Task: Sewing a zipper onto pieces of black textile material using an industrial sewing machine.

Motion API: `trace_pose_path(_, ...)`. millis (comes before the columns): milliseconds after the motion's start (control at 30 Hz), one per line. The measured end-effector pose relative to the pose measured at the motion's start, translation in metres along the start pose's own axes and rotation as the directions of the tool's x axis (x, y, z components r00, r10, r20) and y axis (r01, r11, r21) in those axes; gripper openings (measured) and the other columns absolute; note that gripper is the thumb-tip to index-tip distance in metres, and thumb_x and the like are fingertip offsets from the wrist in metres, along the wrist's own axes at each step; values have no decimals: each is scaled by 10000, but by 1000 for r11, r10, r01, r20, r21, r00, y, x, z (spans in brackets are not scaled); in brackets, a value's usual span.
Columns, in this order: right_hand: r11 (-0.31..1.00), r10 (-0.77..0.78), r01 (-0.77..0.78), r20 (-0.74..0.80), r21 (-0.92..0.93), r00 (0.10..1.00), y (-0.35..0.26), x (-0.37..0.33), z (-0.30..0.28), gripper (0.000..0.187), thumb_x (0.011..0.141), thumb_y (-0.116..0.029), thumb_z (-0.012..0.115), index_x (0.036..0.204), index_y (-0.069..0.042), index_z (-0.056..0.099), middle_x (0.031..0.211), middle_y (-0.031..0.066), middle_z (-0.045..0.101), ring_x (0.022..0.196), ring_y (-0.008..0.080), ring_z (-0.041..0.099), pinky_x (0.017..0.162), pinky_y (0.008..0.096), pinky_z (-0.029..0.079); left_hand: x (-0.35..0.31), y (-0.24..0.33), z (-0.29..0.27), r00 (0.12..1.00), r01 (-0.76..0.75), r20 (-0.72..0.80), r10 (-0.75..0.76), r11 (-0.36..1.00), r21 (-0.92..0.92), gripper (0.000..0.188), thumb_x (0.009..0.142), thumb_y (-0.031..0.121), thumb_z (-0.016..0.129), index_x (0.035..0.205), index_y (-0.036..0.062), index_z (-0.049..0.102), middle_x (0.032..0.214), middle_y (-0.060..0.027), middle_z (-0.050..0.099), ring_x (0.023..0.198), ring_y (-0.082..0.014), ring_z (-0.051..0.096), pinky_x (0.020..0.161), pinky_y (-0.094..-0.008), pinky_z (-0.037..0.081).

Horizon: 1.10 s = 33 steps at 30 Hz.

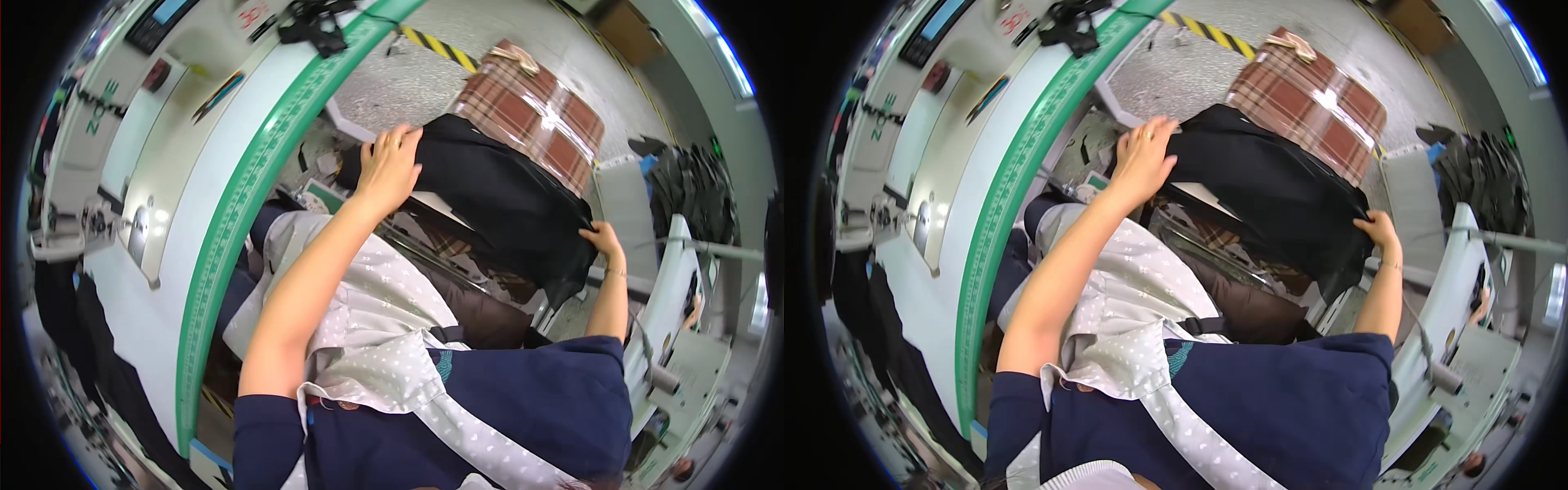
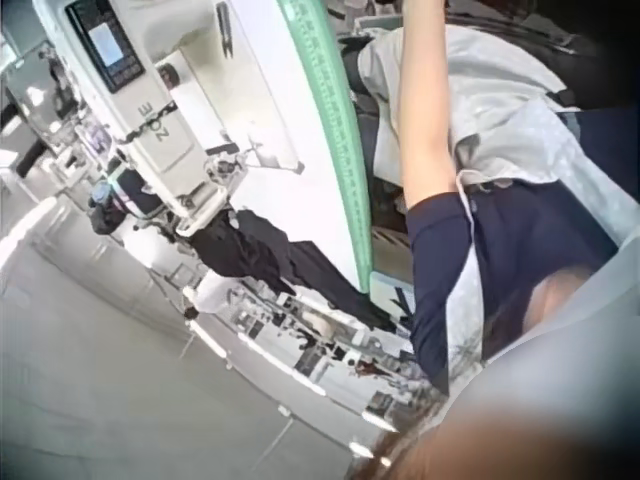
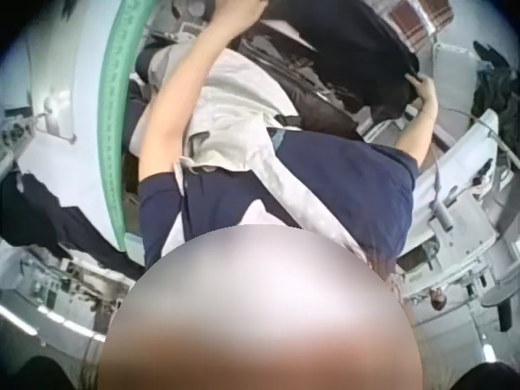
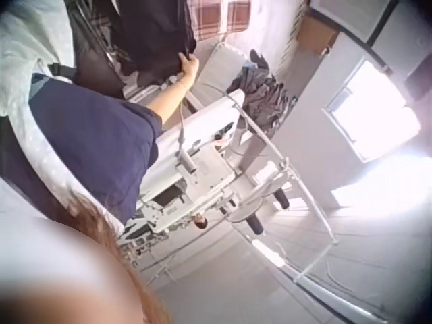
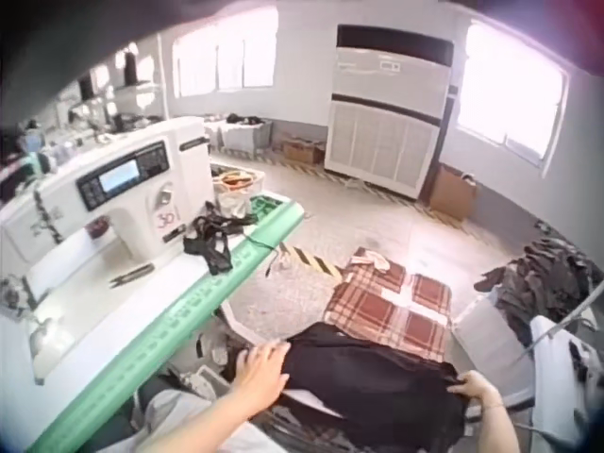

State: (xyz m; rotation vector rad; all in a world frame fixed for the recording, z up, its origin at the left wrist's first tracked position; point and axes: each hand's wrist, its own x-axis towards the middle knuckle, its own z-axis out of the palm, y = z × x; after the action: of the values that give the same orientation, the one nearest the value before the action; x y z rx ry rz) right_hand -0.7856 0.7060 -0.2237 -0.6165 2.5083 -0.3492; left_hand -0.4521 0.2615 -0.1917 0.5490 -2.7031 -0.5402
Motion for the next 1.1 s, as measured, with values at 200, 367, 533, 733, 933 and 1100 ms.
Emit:
trace_pose_path(200, 977, 89, -97, -50, -191, 995, 1, -4, 4, 271, 735, -236, 812, 858, -20, 704, 794, 127, 696, 770, 241, 678, 716, 381, 511, -122, -46, -51, 947, 246, 271, -174, 934, -258, 471, 844, 85, 695, 1304, 72, 592, 1434, -141, 497, 1334, -353, 447, 1121, -438, 359)
trace_pose_path(367, 811, -297, 57, -326, -582, 897, -114, 23, 10, 370, 805, -99, 689, 1169, -114, 623, 1169, 142, 630, 1085, 367, 608, 889, 455, 512, -177, -33, -117, 920, 393, 153, -362, 854, -340, 370, 859, 33, 641, 1228, 62, 642, 1379, -124, 552, 1308, -321, 485, 1117, -399, 368)
trace_pose_path(533, 759, -635, 562, -181, -330, 751, -284, 85, 85, 172, 879, -82, 613, 1032, -133, 674, 1081, 119, 666, 1027, 351, 656, 844, 447, 539, -195, -14, -127, 891, 425, 50, -452, 789, -443, 300, 881, 12, 602, 1174, 39, 658, 1285, -115, 620, 1209, -313, 575, 1057, -373, 422)
trace_pose_path(733, 695, -620, 607, 104, -385, 777, -318, 171, 136, 187, 793, -157, 771, 912, -78, 650, 879, 127, 698, 862, 344, 676, 742, 459, 530, -210, -13, -122, 871, 451, 30, -491, 772, -448, 237, 892, 1, 593, 1115, 25, 672, 1199, -132, 656, 1126, -320, 626, 971, -376, 480)
trace_pose_path(933, 704, -699, 703, -267, -95, 664, -306, 149, 109, 215, 909, -146, 702, 1074, -8, 694, 1020, 174, 712, 963, 305, 690, 830, 386, 536, -225, -26, -122, 876, 348, -132, -464, 798, -493, 197, 897, 32, 605, 1085, 15, 664, 1127, -150, 663, 1059, -334, 633, 935, -415, 500)
trace_pose_path(1100, 633, -737, 688, -548, -355, 396, -291, 154, 121, 287, 1006, -190, 609, 1186, 33, 631, 1049, 208, 701, 939, 365, 674, 843, 401, 539, -247, -25, -108, 831, 426, -94, -548, 736, -526, 200, 882, 61, 610, 1064, 18, 683, 1105, -157, 669, 1056, -345, 633, 941, -438, 491)
